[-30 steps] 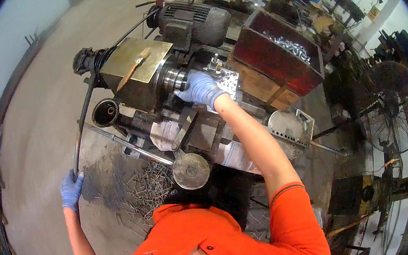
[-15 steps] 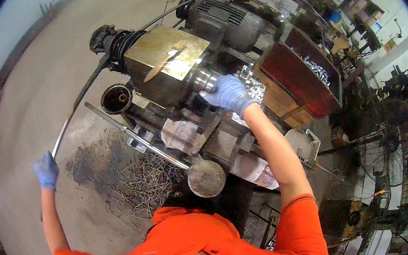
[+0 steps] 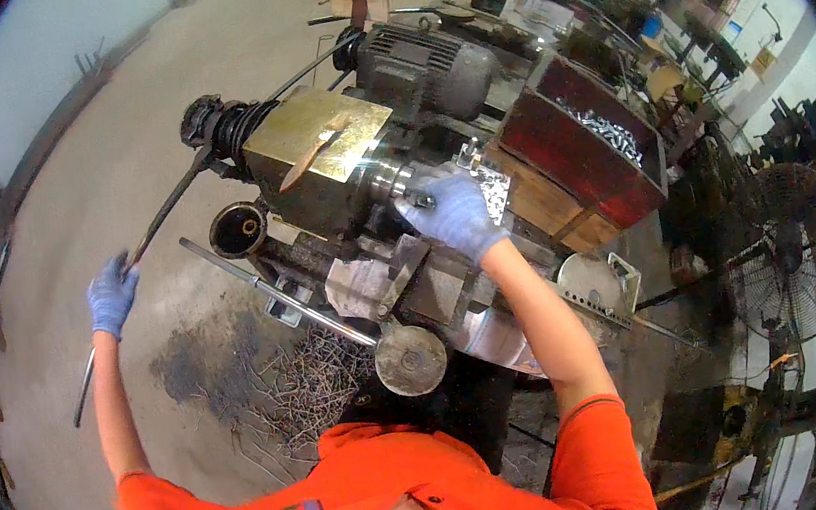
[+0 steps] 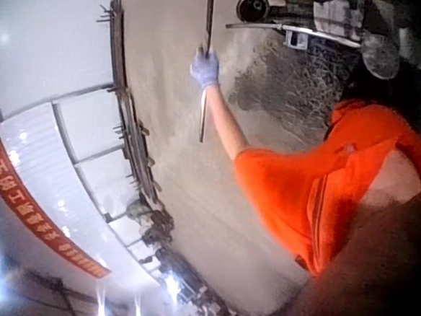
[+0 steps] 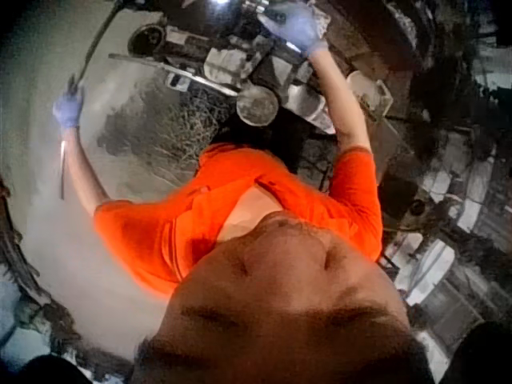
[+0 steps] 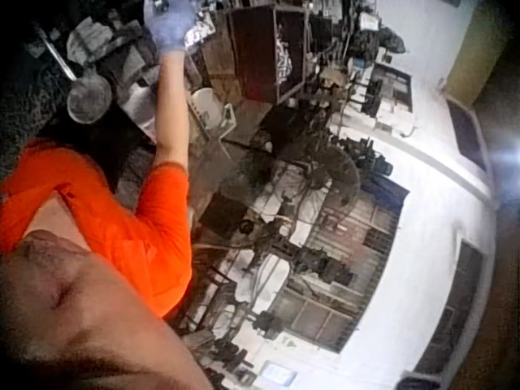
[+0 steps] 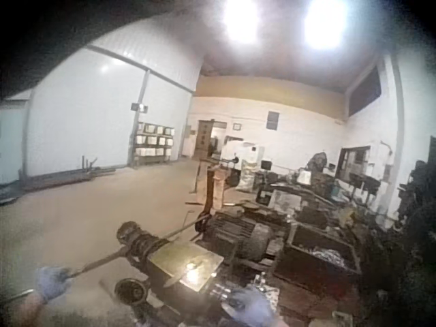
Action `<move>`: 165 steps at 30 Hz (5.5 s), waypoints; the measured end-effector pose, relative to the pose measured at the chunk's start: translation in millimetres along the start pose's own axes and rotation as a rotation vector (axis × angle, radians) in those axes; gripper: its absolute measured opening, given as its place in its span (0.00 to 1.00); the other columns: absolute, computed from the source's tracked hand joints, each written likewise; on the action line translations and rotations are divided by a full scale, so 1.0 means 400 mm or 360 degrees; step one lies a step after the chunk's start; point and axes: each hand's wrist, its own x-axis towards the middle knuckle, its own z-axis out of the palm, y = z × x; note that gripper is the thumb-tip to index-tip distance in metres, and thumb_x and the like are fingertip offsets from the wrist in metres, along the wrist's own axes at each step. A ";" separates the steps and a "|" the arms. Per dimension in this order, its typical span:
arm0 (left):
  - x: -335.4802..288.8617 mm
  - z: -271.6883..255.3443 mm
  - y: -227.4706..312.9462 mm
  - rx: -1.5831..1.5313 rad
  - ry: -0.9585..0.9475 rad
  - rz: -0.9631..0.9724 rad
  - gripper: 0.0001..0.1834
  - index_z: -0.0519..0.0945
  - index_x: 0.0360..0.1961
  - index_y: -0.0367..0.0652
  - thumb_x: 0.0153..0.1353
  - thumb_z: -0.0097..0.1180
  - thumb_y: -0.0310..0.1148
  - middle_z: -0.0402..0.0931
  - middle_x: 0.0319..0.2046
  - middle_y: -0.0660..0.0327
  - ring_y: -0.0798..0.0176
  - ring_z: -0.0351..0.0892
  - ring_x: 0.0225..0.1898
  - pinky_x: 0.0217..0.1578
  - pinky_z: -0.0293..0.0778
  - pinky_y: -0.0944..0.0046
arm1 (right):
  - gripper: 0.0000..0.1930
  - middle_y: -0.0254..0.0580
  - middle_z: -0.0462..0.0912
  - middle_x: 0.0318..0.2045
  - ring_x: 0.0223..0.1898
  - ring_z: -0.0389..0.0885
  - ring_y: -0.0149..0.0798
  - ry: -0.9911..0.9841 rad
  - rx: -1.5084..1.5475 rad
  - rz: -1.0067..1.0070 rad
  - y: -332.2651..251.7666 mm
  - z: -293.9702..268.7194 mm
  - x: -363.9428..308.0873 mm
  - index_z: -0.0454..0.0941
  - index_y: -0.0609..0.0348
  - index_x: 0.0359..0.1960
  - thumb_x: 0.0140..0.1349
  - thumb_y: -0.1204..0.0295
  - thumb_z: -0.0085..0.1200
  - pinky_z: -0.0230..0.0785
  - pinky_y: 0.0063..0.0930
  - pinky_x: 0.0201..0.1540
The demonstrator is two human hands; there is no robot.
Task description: The person picks up metal parts from a bowl and inserts them into a machine chuck. They operate the machine using a lever before removing the parts and placing them into a container.
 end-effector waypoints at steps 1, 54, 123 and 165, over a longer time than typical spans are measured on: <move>0.026 -0.022 0.130 -0.0328 0.0136 0.0069 0.19 0.77 0.46 0.48 0.53 0.57 0.41 0.80 0.32 0.58 0.56 0.80 0.32 0.34 0.74 0.59 | 0.13 0.46 0.81 0.35 0.41 0.77 0.47 0.0175 0.0084 -0.0047 -0.012 -0.032 -0.028 0.81 0.55 0.31 0.48 0.62 0.58 0.68 0.34 0.45; 0.093 0.032 0.627 -0.1395 -0.0049 0.0180 0.26 0.71 0.55 0.45 0.61 0.47 0.49 0.77 0.26 0.58 0.67 0.75 0.24 0.27 0.70 0.65 | 0.12 0.40 0.81 0.20 0.22 0.77 0.30 0.0503 -0.0152 0.1621 0.533 -0.270 -1.049 0.81 0.64 0.26 0.49 0.66 0.63 0.69 0.25 0.29; -0.022 0.454 0.354 -0.1026 0.0321 -0.1323 0.21 0.74 0.25 0.29 0.52 0.57 0.42 0.77 0.20 0.48 0.52 0.77 0.23 0.29 0.71 0.55 | 0.21 0.62 0.78 0.35 0.42 0.77 0.57 -0.0349 -0.0857 0.3003 0.185 -0.322 -1.791 0.79 0.67 0.32 0.40 0.60 0.59 0.71 0.41 0.44; -0.026 0.447 0.359 -0.1371 0.0410 -0.1286 0.19 0.74 0.24 0.30 0.51 0.60 0.40 0.76 0.18 0.52 0.57 0.74 0.19 0.23 0.69 0.57 | 0.22 0.60 0.79 0.35 0.41 0.78 0.55 -0.0265 -0.0952 0.2990 0.115 -0.310 -1.751 0.80 0.63 0.31 0.43 0.54 0.58 0.70 0.43 0.44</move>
